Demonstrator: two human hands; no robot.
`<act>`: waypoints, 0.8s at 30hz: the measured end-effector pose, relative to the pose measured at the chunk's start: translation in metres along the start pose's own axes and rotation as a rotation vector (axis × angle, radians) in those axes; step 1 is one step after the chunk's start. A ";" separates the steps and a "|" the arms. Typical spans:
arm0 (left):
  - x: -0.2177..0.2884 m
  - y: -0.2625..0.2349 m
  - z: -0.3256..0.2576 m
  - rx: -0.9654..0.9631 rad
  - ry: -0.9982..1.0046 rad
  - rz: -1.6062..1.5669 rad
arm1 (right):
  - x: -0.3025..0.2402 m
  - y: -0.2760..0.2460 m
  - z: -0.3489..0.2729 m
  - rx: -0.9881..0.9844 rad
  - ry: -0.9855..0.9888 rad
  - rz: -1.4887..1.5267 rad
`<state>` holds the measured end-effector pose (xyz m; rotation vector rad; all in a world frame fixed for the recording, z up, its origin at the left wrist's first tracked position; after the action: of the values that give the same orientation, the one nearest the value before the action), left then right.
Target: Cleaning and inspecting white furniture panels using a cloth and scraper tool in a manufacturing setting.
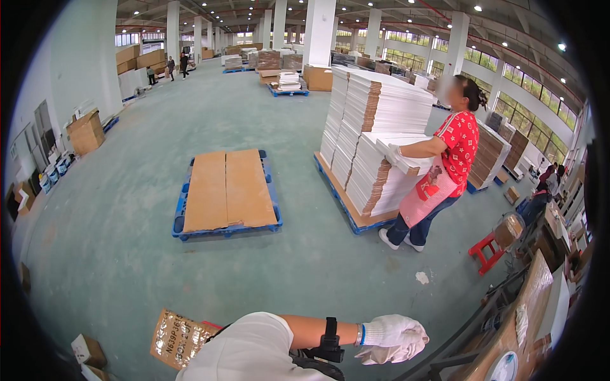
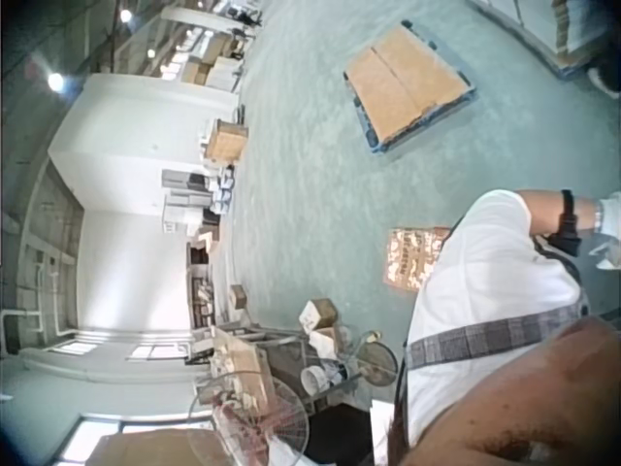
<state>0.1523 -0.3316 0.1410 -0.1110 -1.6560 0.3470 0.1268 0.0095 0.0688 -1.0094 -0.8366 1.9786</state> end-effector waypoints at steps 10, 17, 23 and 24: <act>0.000 0.004 0.012 -0.017 0.060 -0.014 | -0.001 0.000 0.004 0.003 0.004 -0.011; -0.001 0.001 0.012 -0.016 0.080 -0.029 | -0.002 0.000 0.006 0.008 0.002 -0.011; 0.001 -0.004 0.006 -0.045 0.040 -0.077 | -0.002 0.002 0.009 0.007 -0.001 -0.008; 0.001 -0.005 0.006 -0.049 0.045 -0.080 | -0.002 0.002 0.010 0.005 -0.002 -0.008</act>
<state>0.1473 -0.3370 0.1426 -0.0886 -1.6204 0.2422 0.1188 0.0049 0.0728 -0.9995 -0.8347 1.9744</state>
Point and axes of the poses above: each hand's wrist, its own z-axis towards the middle knuckle, its own y-axis out of the palm, x = y × z, the point moved 6 cm from there along z, towards the middle knuckle, and after that the axes turned 4 degrees about -y, right-handed, at the moved point
